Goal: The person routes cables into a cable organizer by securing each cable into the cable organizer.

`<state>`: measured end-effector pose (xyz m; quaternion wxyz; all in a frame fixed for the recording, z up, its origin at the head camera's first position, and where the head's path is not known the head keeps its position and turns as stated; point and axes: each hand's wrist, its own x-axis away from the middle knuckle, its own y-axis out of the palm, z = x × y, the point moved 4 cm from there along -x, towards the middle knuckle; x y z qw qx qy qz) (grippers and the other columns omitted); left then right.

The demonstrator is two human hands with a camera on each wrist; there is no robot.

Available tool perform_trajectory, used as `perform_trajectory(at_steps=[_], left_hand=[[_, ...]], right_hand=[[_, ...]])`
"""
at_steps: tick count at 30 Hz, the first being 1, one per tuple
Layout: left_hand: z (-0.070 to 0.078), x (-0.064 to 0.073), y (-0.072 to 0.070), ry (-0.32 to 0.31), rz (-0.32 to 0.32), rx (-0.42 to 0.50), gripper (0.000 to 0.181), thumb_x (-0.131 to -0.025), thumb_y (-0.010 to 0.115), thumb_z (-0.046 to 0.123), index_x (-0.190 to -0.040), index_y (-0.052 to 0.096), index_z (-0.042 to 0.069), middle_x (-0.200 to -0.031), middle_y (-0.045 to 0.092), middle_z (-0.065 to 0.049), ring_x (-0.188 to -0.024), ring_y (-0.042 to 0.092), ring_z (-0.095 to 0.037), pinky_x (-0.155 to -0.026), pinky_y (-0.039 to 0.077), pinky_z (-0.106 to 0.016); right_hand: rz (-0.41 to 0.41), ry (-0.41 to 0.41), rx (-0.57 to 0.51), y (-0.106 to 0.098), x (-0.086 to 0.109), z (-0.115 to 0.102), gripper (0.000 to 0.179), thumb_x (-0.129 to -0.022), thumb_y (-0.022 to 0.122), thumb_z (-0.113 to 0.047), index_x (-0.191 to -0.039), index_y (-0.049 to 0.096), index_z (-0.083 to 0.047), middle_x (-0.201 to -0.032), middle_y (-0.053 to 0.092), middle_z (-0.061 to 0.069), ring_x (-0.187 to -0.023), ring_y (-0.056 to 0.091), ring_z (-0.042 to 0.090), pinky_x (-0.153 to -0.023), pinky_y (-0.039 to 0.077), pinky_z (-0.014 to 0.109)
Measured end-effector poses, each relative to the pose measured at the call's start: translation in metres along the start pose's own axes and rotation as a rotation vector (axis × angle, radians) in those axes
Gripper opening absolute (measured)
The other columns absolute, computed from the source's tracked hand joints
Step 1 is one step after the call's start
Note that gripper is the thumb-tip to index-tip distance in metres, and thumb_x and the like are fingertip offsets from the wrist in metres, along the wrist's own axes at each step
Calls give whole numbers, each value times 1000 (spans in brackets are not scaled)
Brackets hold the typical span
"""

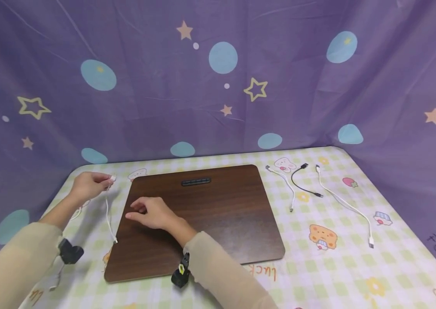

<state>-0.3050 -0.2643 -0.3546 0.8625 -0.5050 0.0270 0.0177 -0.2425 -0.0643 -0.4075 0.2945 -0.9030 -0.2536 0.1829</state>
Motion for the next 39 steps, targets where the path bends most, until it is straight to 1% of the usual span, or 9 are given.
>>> perform_trajectory(at_steps=[7,13,18,22,25,27,29,34,39], left_hand=[[24,5,-1,13,-13,47,33,-93,61,23,-112,68,-3,-90,75,-16,-66,56,2,-62,44,-17],[44,10,3,19,-34,128,34,-94,59,20,-117,65,-5,-103,73,-22,-79,71,-15,-63,48,-15],[52,10,9,1,-46,218,38,-95,59,23,-121,63,-5,-108,71,-22,-79,70,-7,-69,53,-16],[56,9,15,-61,-83,378,43,-95,58,25,-125,59,-6,-108,72,-17,-77,66,2,-77,57,-17],[60,9,20,-111,-109,545,45,-96,58,21,-128,54,-10,-91,72,-2,-74,64,6,-78,57,-14],[64,8,23,-134,-114,651,45,-96,57,18,-129,51,-12,-81,66,12,-71,63,7,-75,55,-11],[67,8,26,-154,-111,753,44,-96,56,14,-129,49,-14,-74,63,18,-70,63,7,-74,55,-10],[74,4,36,-202,-123,952,39,-96,54,8,-127,48,-13,-68,66,16,-69,65,4,-73,56,-11],[79,-2,46,-231,-165,1085,32,-95,53,5,-124,50,-10,-68,68,12,-69,66,3,-72,56,-11]], right_hand=[[-27,-10,-47,8,-4,-9,33,-92,65,-27,-117,65,-6,-112,72,7,-98,69,7,-79,50,5],[-46,-3,3,12,-5,-12,29,-89,69,-23,-113,68,-7,-104,75,4,-89,70,4,-73,49,3],[-15,43,-26,12,-1,-9,21,-85,72,-13,-105,72,-6,-89,77,3,-72,70,-1,-61,49,5],[27,141,-215,11,4,-2,18,-82,74,-6,-100,73,-3,-84,77,8,-63,68,2,-56,53,11],[67,226,-400,11,8,5,16,-81,73,-1,-96,72,2,-83,76,14,-64,71,10,-56,58,19],[95,285,-509,10,10,9,15,-80,73,1,-95,72,5,-83,75,18,-67,73,15,-58,60,23],[117,334,-599,9,12,13,15,-79,73,4,-95,72,7,-85,75,21,-70,74,19,-61,61,27],[157,435,-716,4,18,22,17,-79,72,5,-95,72,8,-89,74,23,-70,73,17,-64,62,31],[188,490,-778,-4,25,28,19,-79,74,2,-96,71,8,-92,74,22,-66,69,11,-66,62,30]])
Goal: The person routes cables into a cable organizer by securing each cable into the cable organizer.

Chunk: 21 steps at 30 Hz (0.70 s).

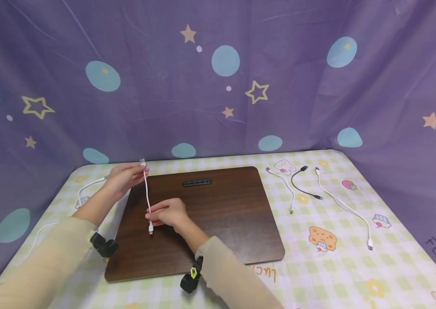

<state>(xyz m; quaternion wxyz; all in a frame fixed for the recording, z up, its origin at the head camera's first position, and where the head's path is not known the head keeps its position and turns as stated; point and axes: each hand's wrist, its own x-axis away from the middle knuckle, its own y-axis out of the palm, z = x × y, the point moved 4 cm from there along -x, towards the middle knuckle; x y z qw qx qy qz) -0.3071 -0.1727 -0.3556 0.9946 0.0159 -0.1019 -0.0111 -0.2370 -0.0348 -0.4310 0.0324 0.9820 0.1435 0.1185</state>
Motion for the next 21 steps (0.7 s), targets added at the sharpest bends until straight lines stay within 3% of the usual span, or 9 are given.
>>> perform_trajectory(at_steps=[6,15,21], left_hand=[[-5,-6,10,-4,-47,49,50,-96,54,4,-139,36,-15,-71,69,11,-72,67,1,-75,56,-12],[-12,-19,24,-11,-62,66,49,-95,55,2,-138,38,-15,-71,69,11,-72,67,1,-75,57,-13],[-21,-27,36,-47,-56,77,48,-94,55,-1,-137,41,-12,-72,67,10,-72,67,0,-75,57,-13]], right_hand=[[35,9,-53,-17,6,0,22,-79,73,3,-100,69,11,-95,73,24,-65,68,11,-66,62,31],[81,-33,11,-42,17,-7,26,-78,75,0,-102,71,8,-100,73,23,-79,73,15,-71,62,33],[112,-48,23,-54,23,-3,27,-78,75,2,-103,70,9,-99,72,24,-75,72,12,-70,62,32]])
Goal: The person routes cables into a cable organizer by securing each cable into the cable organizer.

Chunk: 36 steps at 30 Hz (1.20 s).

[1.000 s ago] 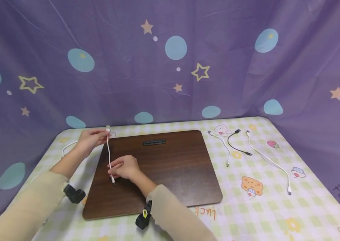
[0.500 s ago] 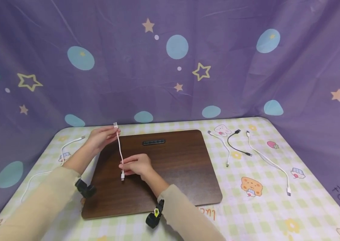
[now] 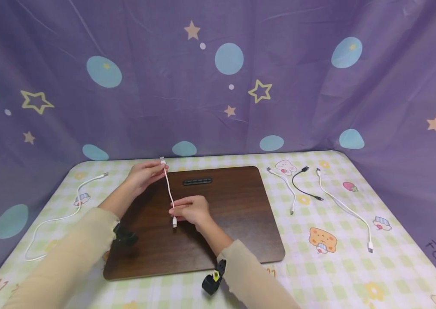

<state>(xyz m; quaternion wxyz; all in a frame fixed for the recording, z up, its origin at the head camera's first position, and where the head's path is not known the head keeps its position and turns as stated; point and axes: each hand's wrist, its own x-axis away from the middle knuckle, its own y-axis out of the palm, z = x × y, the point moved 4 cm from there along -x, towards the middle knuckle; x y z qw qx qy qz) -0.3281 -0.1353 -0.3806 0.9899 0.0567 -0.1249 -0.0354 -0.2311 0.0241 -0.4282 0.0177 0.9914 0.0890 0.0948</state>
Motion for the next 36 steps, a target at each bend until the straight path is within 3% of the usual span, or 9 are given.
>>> perform_trajectory(at_steps=[13,23,31,36], left_hand=[[-11,-18,22,-11,-8,41,47,-90,55,-10,-135,42,-15,-70,66,7,-70,67,-3,-74,58,-16],[-20,-29,36,-20,-13,10,44,-88,59,-10,-130,48,-16,-70,66,5,-68,67,-4,-79,58,-19],[-25,-34,40,-41,-11,-13,44,-87,61,-8,-129,49,-15,-94,69,-12,-70,68,-5,-79,58,-19],[-29,-38,41,-40,-9,-29,43,-86,63,-7,-127,52,-14,-96,69,-13,-69,68,-5,-78,58,-18]], right_hand=[[56,20,-5,-23,6,6,29,-76,74,6,-104,68,11,-95,72,24,-74,72,10,-71,62,32],[77,30,-12,-31,9,6,28,-76,74,6,-103,68,11,-93,73,25,-72,72,12,-71,62,33],[92,32,-13,-34,10,8,28,-76,74,6,-103,68,12,-92,73,25,-71,71,11,-70,62,33],[100,39,-9,-36,10,10,28,-76,74,6,-103,68,12,-91,73,25,-69,71,10,-69,62,32]])
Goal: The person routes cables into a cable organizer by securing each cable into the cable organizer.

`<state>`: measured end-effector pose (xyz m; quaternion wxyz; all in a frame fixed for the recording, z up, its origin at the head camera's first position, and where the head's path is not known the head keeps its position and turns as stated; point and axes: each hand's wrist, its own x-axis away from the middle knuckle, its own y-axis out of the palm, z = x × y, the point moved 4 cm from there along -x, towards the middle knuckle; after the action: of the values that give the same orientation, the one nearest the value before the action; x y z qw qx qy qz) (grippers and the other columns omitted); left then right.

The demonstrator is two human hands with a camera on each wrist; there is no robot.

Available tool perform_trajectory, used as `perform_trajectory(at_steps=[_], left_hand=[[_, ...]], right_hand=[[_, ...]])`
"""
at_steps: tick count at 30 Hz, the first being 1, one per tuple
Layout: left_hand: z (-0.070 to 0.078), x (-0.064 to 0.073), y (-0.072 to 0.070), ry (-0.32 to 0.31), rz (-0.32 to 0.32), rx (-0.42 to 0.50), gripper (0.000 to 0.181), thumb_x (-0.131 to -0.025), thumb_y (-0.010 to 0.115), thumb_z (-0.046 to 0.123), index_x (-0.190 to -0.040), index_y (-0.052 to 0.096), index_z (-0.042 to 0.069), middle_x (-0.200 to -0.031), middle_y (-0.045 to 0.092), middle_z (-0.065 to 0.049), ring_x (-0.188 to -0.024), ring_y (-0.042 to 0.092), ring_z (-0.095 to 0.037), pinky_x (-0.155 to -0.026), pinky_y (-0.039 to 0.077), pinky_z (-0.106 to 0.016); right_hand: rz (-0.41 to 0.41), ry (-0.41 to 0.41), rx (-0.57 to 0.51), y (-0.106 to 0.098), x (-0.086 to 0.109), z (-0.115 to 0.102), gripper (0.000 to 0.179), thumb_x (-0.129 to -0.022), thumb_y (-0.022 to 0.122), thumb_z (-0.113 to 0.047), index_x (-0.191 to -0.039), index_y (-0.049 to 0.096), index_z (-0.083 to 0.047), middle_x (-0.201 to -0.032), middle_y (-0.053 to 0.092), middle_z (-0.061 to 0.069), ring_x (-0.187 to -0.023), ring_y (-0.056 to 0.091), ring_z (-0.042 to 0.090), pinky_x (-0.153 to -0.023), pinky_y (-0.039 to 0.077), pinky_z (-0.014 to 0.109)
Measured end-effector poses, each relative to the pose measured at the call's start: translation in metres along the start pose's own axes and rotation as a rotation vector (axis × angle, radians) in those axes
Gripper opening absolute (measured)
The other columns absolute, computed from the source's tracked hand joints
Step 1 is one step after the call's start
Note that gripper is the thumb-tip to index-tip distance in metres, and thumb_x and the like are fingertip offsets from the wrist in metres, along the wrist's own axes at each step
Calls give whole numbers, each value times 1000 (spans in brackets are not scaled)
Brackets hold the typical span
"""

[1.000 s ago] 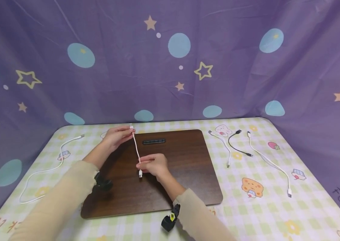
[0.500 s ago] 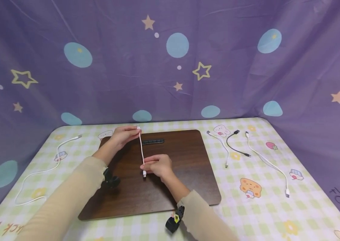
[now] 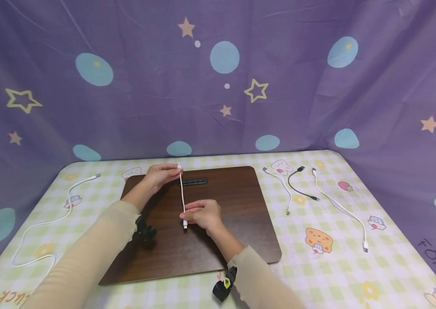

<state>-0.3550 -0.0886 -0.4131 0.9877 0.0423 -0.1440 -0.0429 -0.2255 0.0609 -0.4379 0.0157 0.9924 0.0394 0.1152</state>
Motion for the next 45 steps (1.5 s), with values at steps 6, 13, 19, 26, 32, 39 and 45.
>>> perform_trajectory(at_steps=[6,13,19,26,32,39,45], left_hand=[[-4,0,-1,26,8,-62,42,-86,65,-5,-125,54,-14,-105,71,-18,-69,68,-4,-79,58,-20],[-6,1,-2,43,19,-142,40,-85,68,-2,-123,58,-12,-116,67,-22,-66,67,0,-81,58,-23],[-7,0,-2,69,37,-230,37,-85,70,2,-120,62,-9,-117,68,-22,-67,66,3,-80,58,-21],[-7,1,0,82,35,-261,35,-85,70,2,-118,63,-8,-121,65,-24,-71,66,2,-80,58,-21],[-3,3,1,100,47,-333,34,-84,71,4,-116,65,-7,-120,65,-23,-80,70,-3,-82,58,-22],[-1,1,-1,165,97,-552,32,-82,76,13,-111,71,0,-114,69,-16,-102,70,-19,-92,55,-27],[0,0,-3,215,83,-643,30,-82,76,16,-107,72,1,-106,72,-16,-94,72,-17,-88,56,-27]], right_hand=[[7,-5,27,0,1,0,27,-76,75,5,-101,68,12,-90,73,24,-70,71,10,-68,62,31],[36,-3,65,-1,5,-1,25,-75,76,5,-99,70,11,-88,73,24,-68,71,10,-66,61,30],[46,-16,73,-1,7,-2,24,-74,77,4,-97,70,10,-87,73,24,-69,73,15,-65,61,30],[61,-25,134,-4,9,-4,23,-73,79,0,-94,72,7,-85,74,21,-68,73,15,-63,61,30],[60,-25,144,-4,8,-4,23,-73,80,0,-95,73,5,-85,75,20,-69,74,18,-64,61,30],[62,-34,140,-3,8,-4,23,-73,79,2,-94,72,6,-84,75,20,-68,74,20,-63,61,30],[56,-58,143,-1,10,-5,19,-72,78,4,-90,73,6,-78,75,16,-62,73,14,-61,61,28]])
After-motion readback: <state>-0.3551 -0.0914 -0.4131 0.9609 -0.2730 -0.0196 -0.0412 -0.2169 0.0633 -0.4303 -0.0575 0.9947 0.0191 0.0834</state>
